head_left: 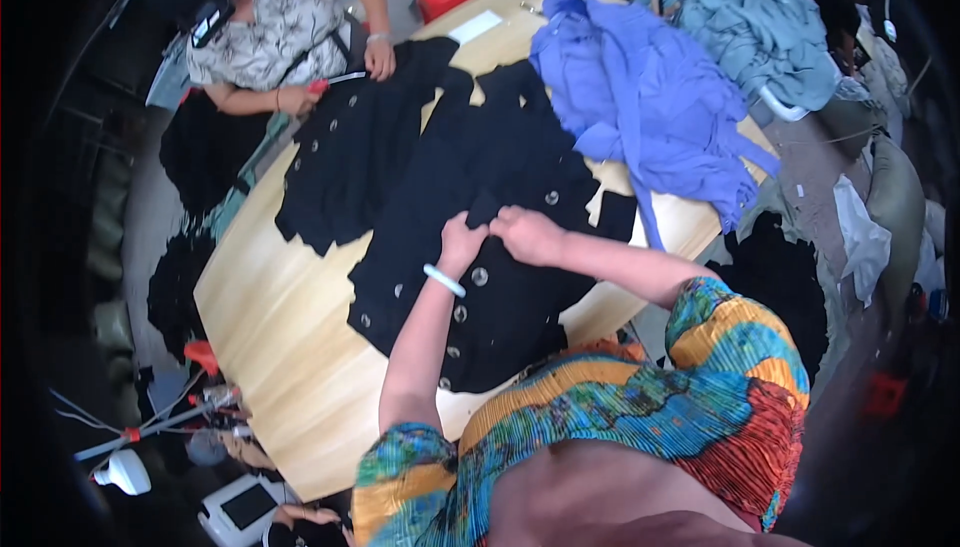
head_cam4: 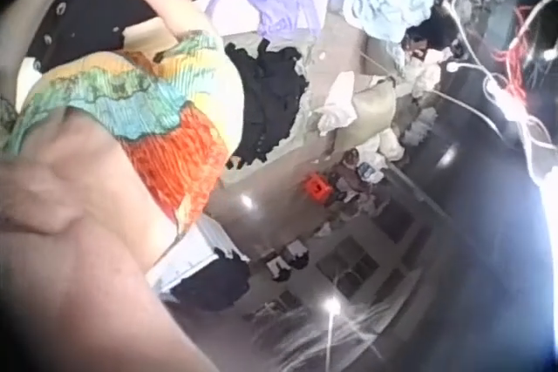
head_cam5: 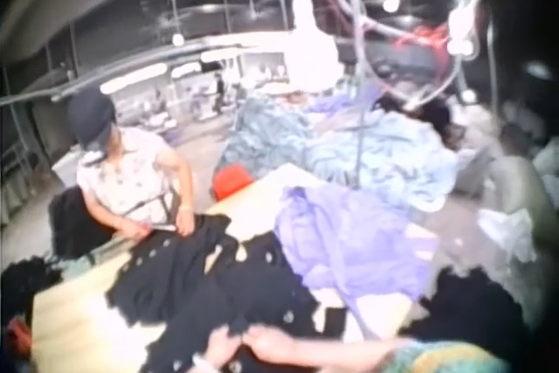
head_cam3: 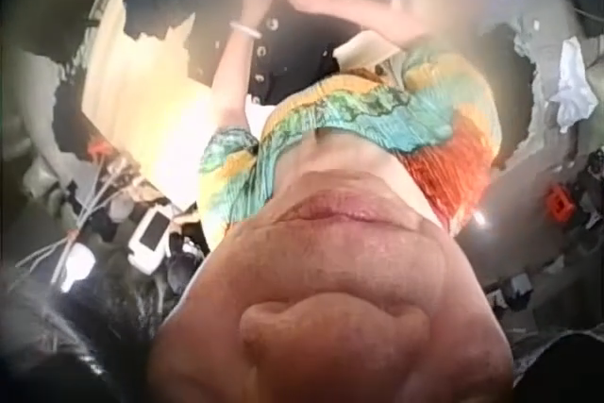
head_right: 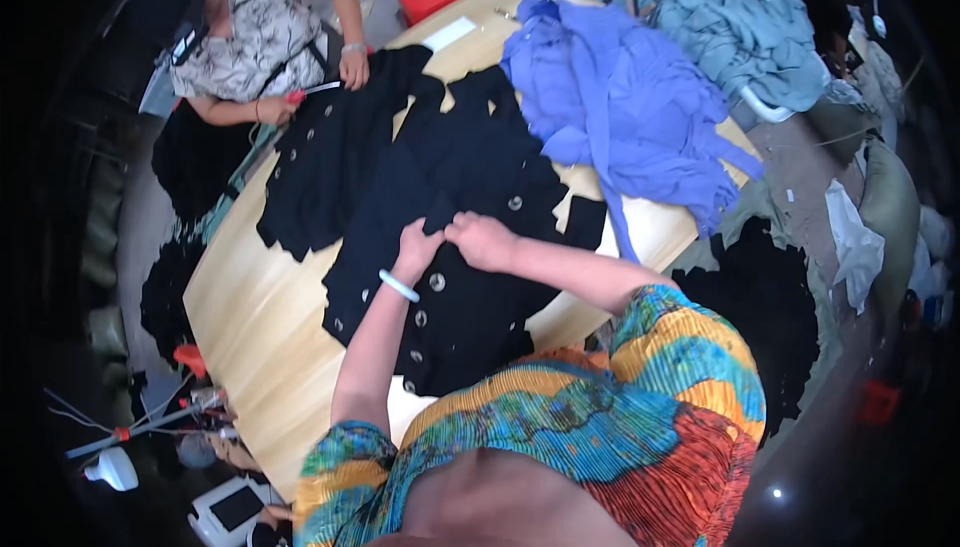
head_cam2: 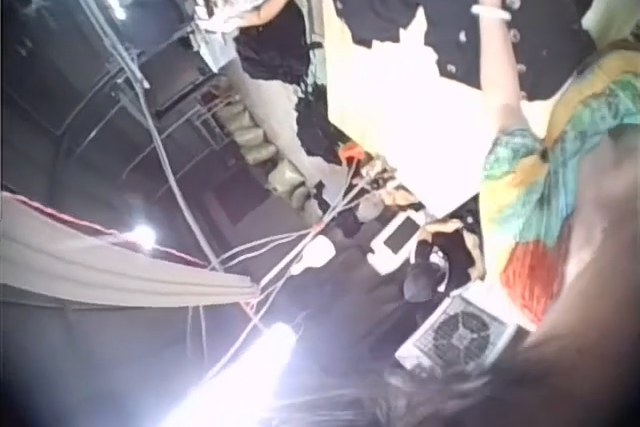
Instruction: Attaching or inspecting metal eyelets on black fabric garments in a factory setting.
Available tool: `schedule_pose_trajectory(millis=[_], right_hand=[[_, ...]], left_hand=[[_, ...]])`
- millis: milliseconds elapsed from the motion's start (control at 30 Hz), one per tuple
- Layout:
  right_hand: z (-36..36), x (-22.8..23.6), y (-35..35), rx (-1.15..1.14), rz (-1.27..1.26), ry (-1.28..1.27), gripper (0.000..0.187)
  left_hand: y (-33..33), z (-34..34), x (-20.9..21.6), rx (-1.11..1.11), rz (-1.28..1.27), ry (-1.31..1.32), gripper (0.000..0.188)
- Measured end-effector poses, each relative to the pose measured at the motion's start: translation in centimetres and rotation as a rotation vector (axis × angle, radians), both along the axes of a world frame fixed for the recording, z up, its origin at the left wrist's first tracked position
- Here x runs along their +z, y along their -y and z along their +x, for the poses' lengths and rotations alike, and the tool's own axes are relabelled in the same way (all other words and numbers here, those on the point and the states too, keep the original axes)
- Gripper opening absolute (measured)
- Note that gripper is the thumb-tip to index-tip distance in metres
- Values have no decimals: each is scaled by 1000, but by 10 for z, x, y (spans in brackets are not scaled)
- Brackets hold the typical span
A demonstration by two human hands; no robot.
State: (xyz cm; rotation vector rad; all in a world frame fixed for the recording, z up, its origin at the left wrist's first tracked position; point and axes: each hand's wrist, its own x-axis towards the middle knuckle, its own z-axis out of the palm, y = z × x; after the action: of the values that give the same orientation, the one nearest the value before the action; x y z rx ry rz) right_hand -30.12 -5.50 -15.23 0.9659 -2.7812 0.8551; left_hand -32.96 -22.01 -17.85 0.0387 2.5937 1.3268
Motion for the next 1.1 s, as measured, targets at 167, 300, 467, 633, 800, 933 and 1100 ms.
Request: schedule_pose_trajectory(millis=[167, 300, 467, 633, 800, 933, 1100], right_hand=[[5, 1, 2, -72, -129, 148, 14], [3, 9, -2, -82, -146, 191, 16], [4, 15, -11, -33, 99, 125, 19], [4, 15, -9, 56, 165, 69, 15], [6, 25, -11, 95, 157, 63, 14], [11, 31, -17, 98, 155, 109, 13], [16, 25, -23, 78, -2, 349, 17]], left_hand=[[-2, 6, 5, 194, 476, 372, 14], [-1, 9, 28, 155, 565, 466, 16], [-2, 14, 53, -67, 371, 376, 23], [-4, 34, 51, -295, 44, -10, 31], [-13, 45, 50, -177, 11, -237, 21], [-13, 53, 53, -164, 31, -234, 14], [-11, 61, 45, -123, 172, -10, 18]])
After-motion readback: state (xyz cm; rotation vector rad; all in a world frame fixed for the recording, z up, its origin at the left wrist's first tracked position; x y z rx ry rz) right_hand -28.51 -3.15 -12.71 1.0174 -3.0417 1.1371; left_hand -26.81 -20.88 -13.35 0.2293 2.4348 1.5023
